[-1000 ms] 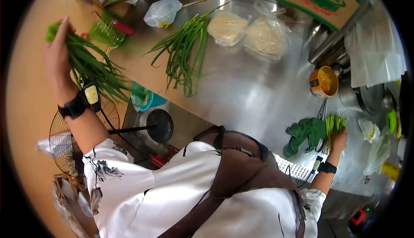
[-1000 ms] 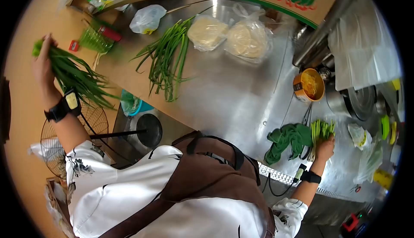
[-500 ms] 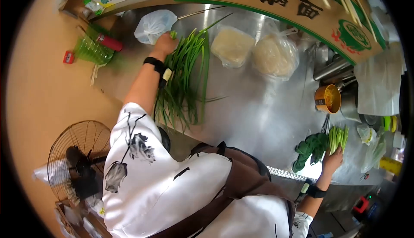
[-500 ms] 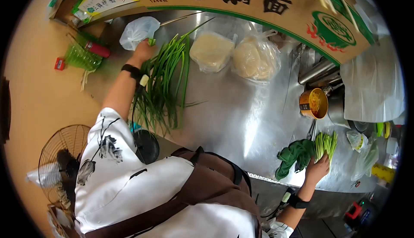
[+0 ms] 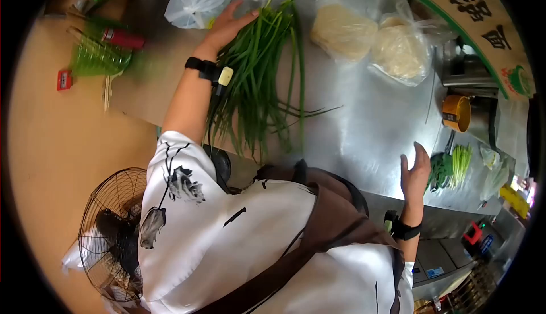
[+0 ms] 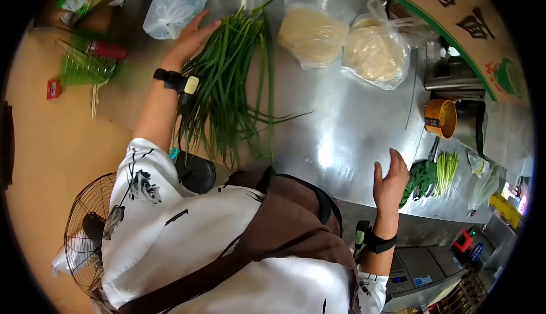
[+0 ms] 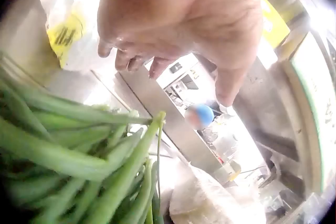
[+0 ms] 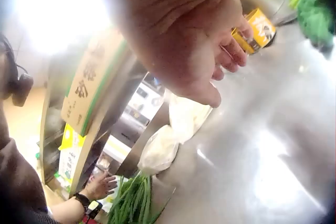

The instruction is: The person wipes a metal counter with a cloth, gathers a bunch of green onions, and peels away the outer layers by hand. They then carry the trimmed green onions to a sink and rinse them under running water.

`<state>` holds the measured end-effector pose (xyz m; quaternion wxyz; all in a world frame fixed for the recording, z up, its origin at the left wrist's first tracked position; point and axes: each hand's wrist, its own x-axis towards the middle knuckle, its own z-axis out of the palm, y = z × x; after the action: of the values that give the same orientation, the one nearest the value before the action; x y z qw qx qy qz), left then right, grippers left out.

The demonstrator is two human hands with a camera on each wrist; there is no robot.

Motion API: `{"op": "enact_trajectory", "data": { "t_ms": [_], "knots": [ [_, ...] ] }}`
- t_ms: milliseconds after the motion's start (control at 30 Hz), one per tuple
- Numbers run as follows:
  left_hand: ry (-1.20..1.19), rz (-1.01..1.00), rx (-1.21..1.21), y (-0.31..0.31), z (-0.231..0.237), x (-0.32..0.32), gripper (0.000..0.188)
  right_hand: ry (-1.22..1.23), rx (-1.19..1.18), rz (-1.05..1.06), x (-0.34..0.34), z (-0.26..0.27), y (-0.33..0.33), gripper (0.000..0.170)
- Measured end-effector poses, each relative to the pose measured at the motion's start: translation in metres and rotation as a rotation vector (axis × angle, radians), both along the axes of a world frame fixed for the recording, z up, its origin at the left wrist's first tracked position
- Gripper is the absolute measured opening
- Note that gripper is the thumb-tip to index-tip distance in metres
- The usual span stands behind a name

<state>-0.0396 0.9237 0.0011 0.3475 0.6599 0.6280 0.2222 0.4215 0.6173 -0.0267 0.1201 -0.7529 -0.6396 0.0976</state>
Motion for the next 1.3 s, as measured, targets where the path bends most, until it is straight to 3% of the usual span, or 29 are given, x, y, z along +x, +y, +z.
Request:
{"op": "enact_trajectory", "data": {
  "t_ms": [100,167,233,367,467,567,633,667,700,733,767,800,833,900,967,1033,1100,1133,1200,1267,1300],
  "knots": [
    [0.201,0.002,-0.069,-0.017,-0.014,-0.027,0.103,0.184,0.018,0.115,-0.041,-0.004,0.03,0.041],
    [0.197,-0.008,-0.028,-0.027,-0.028,-0.031,0.105,0.356,-0.002,0.159,-0.067,-0.014,0.054,0.042],
    [0.279,-0.029,-0.039,-0.023,-0.049,-0.035,0.106,0.657,-0.096,0.106,-0.098,-0.025,0.082,0.044],
    [0.275,0.025,-0.047,-0.014,-0.058,-0.019,0.115,0.99,-0.179,0.073,-0.162,-0.06,0.144,0.056],
    [0.095,0.009,-0.056,0.003,-0.087,-0.017,0.122,0.964,-0.138,0.057,-0.206,-0.071,0.19,0.063],
    [0.225,0.055,-0.095,-0.004,-0.063,0.0,0.126,0.917,-0.31,-0.098,-0.243,-0.062,0.228,0.071],
    [0.256,0.074,-0.063,-0.012,-0.049,0.011,0.12,1.09,-0.353,-0.227,-0.266,-0.049,0.243,0.073],
    [0.104,0.029,-0.117,-0.017,-0.037,0.018,0.106,1.227,-0.361,-0.328,-0.283,-0.086,0.256,0.064],
    [-0.047,-0.017,-0.17,-0.018,-0.028,0.021,0.093,1.233,-0.359,-0.33,-0.293,-0.081,0.26,0.064],
    [-0.076,0.036,-0.161,-0.008,-0.055,0.021,0.068,1.425,-0.484,-0.438,-0.301,-0.07,0.264,0.056],
    [-0.07,0.035,-0.158,-0.004,-0.08,0.012,0.068,1.614,-0.611,-0.544,-0.308,-0.058,0.266,0.05],
    [-0.295,0.062,-0.296,-0.012,-0.069,0.015,0.057,1.887,-0.539,-0.548,-0.313,-0.052,0.262,0.038],
    [-0.521,0.085,-0.431,-0.015,-0.062,0.017,0.045,1.894,-0.533,-0.544,-0.315,-0.052,0.259,0.038],
    [-0.526,0.074,-0.472,-0.019,-0.067,0.008,0.043,2.009,-0.51,-0.445,-0.317,-0.052,0.251,0.039],
    [-0.751,0.04,-0.533,-0.032,-0.059,0.006,0.046,1.941,-0.525,-0.365,-0.315,-0.064,0.245,0.037],
    [-0.786,0.037,-0.483,-0.045,-0.048,0.005,0.051,1.87,-0.541,-0.288,-0.312,-0.063,0.243,0.035],
    [-0.837,0.011,-0.298,-0.056,-0.041,0.003,0.055,1.248,-0.273,0.299,-0.308,-0.053,0.241,0.032],
    [-0.883,0.084,-0.393,-0.061,-0.032,-0.001,0.053,1.246,-0.269,0.294,-0.309,-0.042,0.241,0.032],
    [-0.96,0.15,-0.322,-0.071,-0.029,-0.006,0.053,0.699,0.106,0.486,-0.317,-0.014,0.239,0.034],
    [-1.199,0.28,-0.192,-0.08,-0.019,-0.002,0.049,0.578,0.224,0.544,-0.327,0.018,0.235,0.035],
    [-1.2,0.277,-0.193,-0.081,-0.02,-0.004,0.049,0.46,0.335,0.602,-0.332,0.031,0.235,0.036]
  ]
}}
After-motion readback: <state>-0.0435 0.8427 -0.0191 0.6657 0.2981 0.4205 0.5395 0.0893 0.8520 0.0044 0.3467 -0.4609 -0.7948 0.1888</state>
